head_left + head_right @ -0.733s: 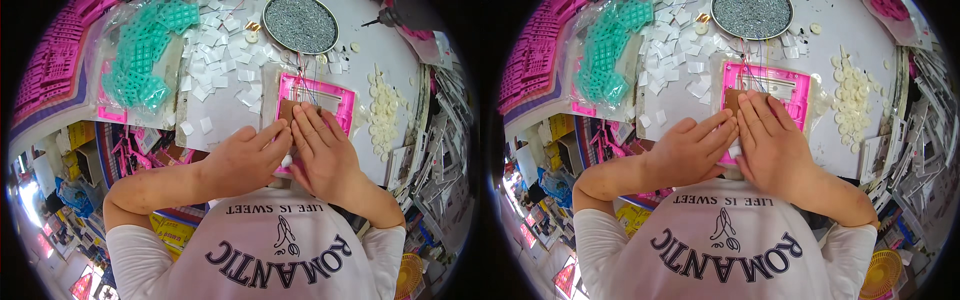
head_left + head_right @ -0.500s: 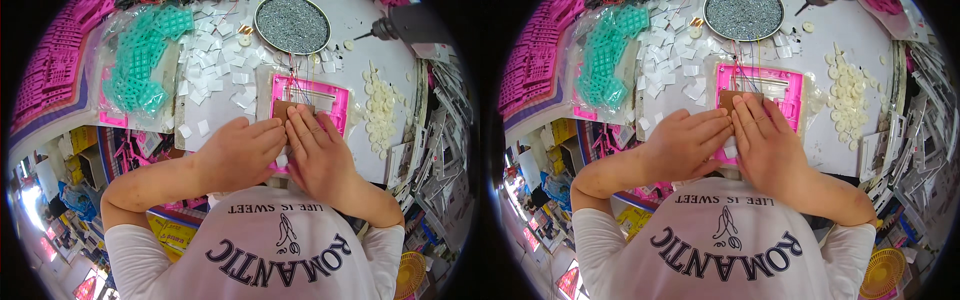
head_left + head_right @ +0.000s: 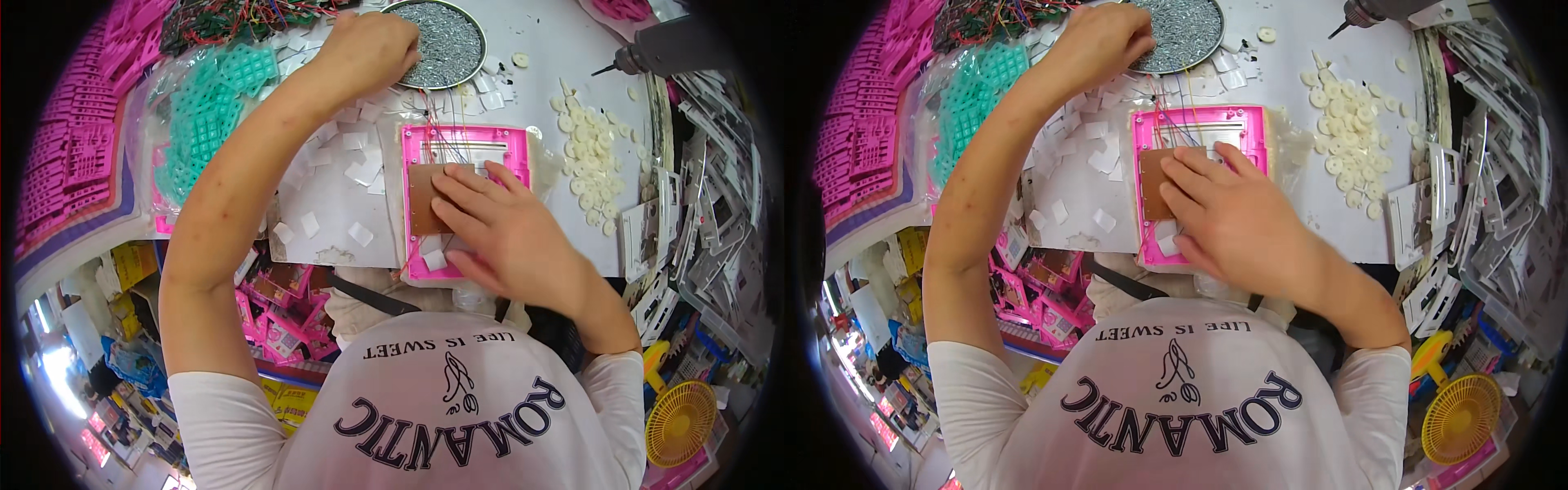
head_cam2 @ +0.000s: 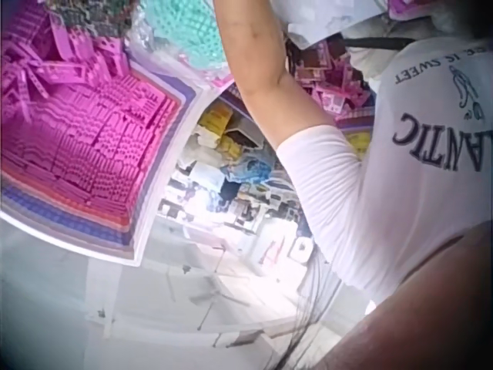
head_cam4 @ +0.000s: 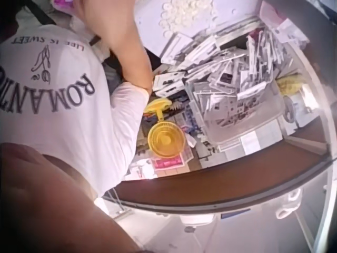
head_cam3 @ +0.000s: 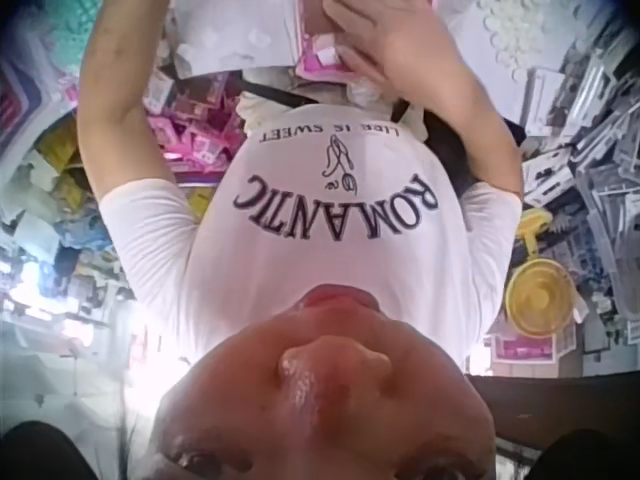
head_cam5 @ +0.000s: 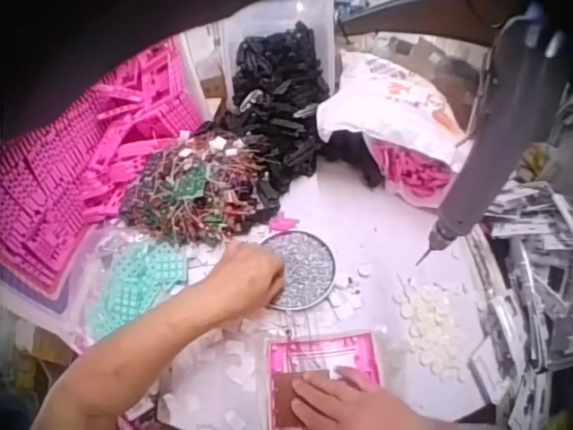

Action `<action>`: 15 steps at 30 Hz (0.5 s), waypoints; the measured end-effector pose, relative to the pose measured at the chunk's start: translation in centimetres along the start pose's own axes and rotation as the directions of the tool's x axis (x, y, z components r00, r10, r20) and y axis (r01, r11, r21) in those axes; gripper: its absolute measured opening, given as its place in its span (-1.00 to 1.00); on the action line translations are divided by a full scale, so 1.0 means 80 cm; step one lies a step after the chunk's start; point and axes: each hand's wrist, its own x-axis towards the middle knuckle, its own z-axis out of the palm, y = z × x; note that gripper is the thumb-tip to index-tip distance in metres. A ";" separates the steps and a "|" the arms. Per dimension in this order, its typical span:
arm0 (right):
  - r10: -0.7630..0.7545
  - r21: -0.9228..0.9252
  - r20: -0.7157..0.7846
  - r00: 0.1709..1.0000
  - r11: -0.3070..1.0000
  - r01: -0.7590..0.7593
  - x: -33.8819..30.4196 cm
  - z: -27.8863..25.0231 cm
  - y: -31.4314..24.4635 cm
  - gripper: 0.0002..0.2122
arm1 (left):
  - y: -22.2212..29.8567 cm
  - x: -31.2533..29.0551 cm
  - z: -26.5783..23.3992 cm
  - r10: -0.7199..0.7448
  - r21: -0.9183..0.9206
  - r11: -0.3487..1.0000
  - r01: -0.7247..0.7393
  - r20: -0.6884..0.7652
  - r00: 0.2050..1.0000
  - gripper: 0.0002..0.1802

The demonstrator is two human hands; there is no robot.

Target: Assembling pink electronic toy components using a power screwdriver and manual placement.

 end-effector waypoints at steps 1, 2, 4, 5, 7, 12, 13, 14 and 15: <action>-0.080 0.076 -0.054 0.995 0.994 0.084 -0.003 -0.014 0.018 -0.50 | -0.002 -0.001 0.005 -0.011 0.044 0.999 0.012 -0.028 1.000 -0.79; -0.059 0.047 -0.286 0.956 0.996 0.076 -0.021 -0.031 0.047 -0.55 | -0.006 -0.005 0.010 -0.027 0.088 0.996 0.032 -0.058 0.998 -0.78; 0.020 0.056 -0.707 0.707 0.998 0.028 -0.034 -0.089 0.085 -0.62 | 0.002 0.008 0.005 -0.041 0.075 0.996 0.046 -0.068 0.997 -0.73; 0.047 0.087 -0.873 0.486 0.994 0.061 -0.023 -0.122 0.101 -0.65 | 0.007 0.013 -0.010 -0.067 0.039 0.997 0.068 -0.033 0.997 -0.66; 0.187 0.257 -0.899 0.395 0.957 0.133 0.004 -0.166 0.138 -0.64 | 0.012 0.002 -0.027 -0.127 -0.064 0.990 0.126 -0.023 0.992 -0.66; 0.367 0.762 -0.455 0.811 0.633 0.141 0.049 -0.177 0.159 -0.49 | 0.083 -0.051 -0.056 -0.005 -0.333 0.938 -0.098 -0.293 0.956 -0.83; 0.380 0.779 -0.476 0.793 0.601 0.179 0.052 -0.155 0.132 -0.47 | 0.105 -0.071 -0.058 0.018 -0.362 0.925 -0.116 -0.263 0.965 -0.85; 0.397 0.786 -0.504 0.768 0.579 0.217 0.052 -0.136 0.103 -0.44 | 0.128 -0.087 -0.056 0.003 -0.429 0.892 -0.142 -0.310 0.951 -0.86; 0.385 0.783 -0.541 0.747 0.555 0.281 0.052 -0.115 0.078 -0.41 | 0.145 -0.103 -0.054 -0.021 -0.488 0.857 -0.165 -0.353 0.935 -0.87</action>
